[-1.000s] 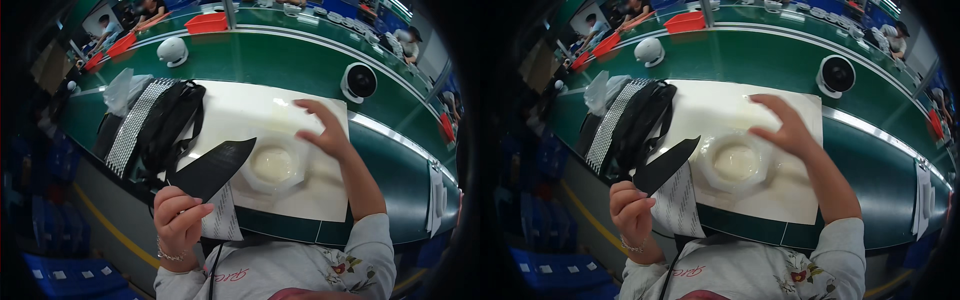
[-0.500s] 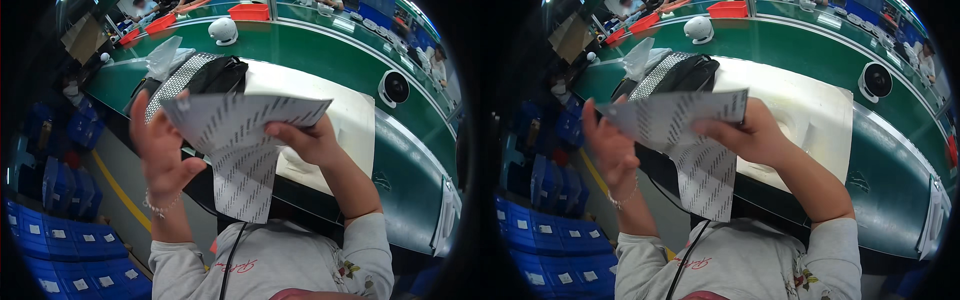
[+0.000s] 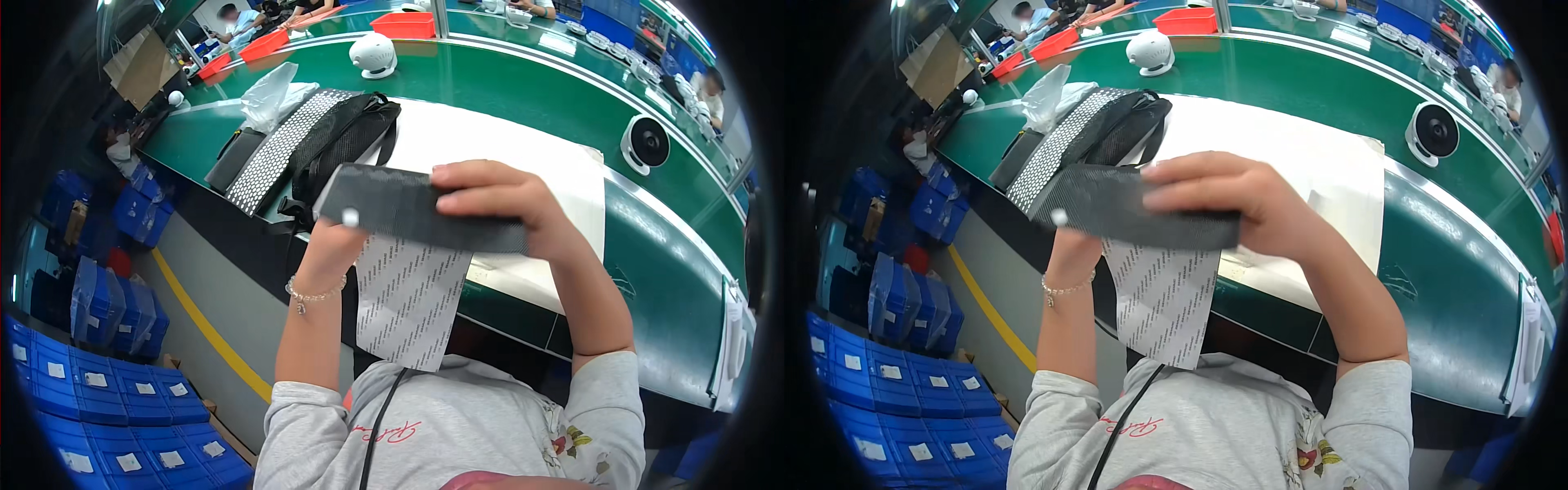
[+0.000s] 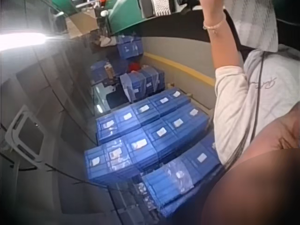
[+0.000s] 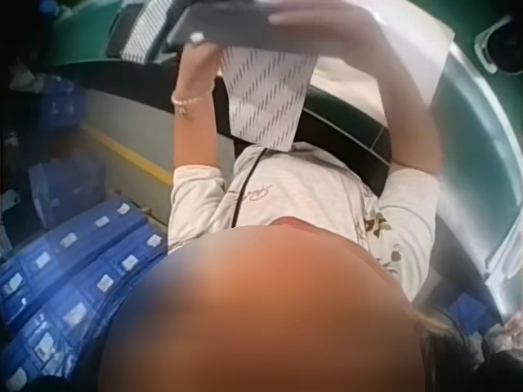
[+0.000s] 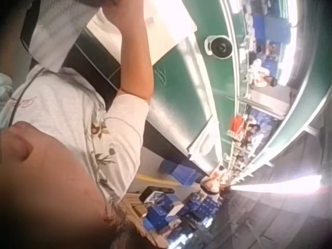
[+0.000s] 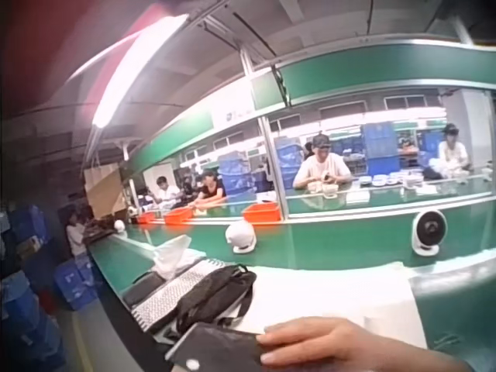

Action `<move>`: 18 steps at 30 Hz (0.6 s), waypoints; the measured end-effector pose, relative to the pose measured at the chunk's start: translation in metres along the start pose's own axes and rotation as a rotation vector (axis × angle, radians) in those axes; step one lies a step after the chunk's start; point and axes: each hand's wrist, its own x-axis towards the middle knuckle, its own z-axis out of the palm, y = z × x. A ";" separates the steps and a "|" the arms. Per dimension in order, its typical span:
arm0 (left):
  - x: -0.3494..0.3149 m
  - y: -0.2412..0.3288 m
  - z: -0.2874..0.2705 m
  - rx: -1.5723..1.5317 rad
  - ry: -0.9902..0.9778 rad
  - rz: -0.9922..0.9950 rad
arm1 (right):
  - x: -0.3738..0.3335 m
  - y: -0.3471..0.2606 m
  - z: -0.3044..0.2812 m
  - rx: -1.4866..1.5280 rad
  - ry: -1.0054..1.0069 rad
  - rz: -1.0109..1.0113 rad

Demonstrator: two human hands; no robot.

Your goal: Manually applying adhesive seals and assembling components for a security camera base.

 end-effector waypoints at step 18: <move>-0.007 0.011 0.001 -0.046 0.112 -0.084 | -0.016 0.022 -0.029 -0.250 -0.059 0.272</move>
